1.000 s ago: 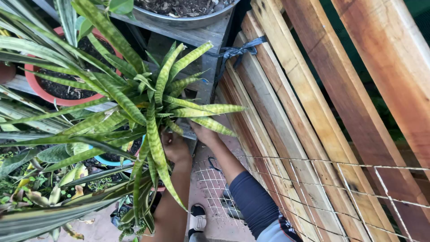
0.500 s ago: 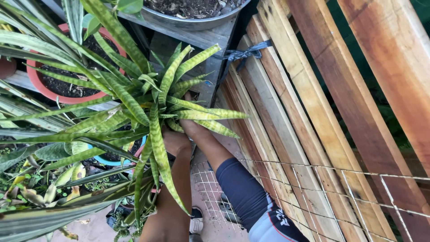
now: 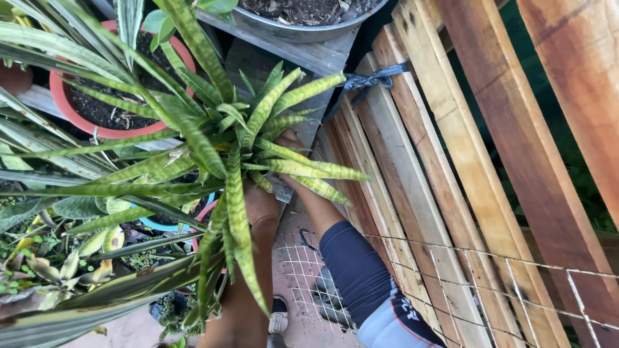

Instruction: Repotting small snake plants and other succulents into containers in a nursery setting.

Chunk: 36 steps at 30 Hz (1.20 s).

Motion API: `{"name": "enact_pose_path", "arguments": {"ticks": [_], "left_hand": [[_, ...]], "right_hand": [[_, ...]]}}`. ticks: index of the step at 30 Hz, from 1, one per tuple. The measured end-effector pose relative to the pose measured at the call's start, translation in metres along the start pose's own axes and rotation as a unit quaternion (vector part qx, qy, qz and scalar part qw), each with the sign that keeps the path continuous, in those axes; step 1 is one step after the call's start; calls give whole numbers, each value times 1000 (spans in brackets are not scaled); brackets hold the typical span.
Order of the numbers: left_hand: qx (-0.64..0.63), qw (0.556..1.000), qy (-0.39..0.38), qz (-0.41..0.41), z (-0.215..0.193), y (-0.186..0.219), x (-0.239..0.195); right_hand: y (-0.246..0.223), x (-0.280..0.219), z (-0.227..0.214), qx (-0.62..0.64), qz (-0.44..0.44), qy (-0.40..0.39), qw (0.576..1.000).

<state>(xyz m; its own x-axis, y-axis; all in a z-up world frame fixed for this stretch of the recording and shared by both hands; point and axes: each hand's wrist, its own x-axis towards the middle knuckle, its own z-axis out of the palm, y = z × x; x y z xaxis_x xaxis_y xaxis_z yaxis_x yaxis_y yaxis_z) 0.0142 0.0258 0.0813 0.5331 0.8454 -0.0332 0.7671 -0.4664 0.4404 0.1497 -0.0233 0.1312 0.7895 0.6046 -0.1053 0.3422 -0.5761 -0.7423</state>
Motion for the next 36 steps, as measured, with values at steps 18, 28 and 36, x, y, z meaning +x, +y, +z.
{"name": "enact_pose_path", "arguments": {"ticks": [18, 28, 36], "left_hand": [[-422, 890, 70, -158, 62, -53, -42], [-580, 782, -4, -226, 71, -54, -13], [-687, 675, -67, -263, 133, -70, 11]], "right_hand": [[-62, -71, 28, 370, -1, 60, 927], [-53, -68, 60, 162, -1, 197, 967], [-22, -74, 16, 405, 148, -12, 902]]}}
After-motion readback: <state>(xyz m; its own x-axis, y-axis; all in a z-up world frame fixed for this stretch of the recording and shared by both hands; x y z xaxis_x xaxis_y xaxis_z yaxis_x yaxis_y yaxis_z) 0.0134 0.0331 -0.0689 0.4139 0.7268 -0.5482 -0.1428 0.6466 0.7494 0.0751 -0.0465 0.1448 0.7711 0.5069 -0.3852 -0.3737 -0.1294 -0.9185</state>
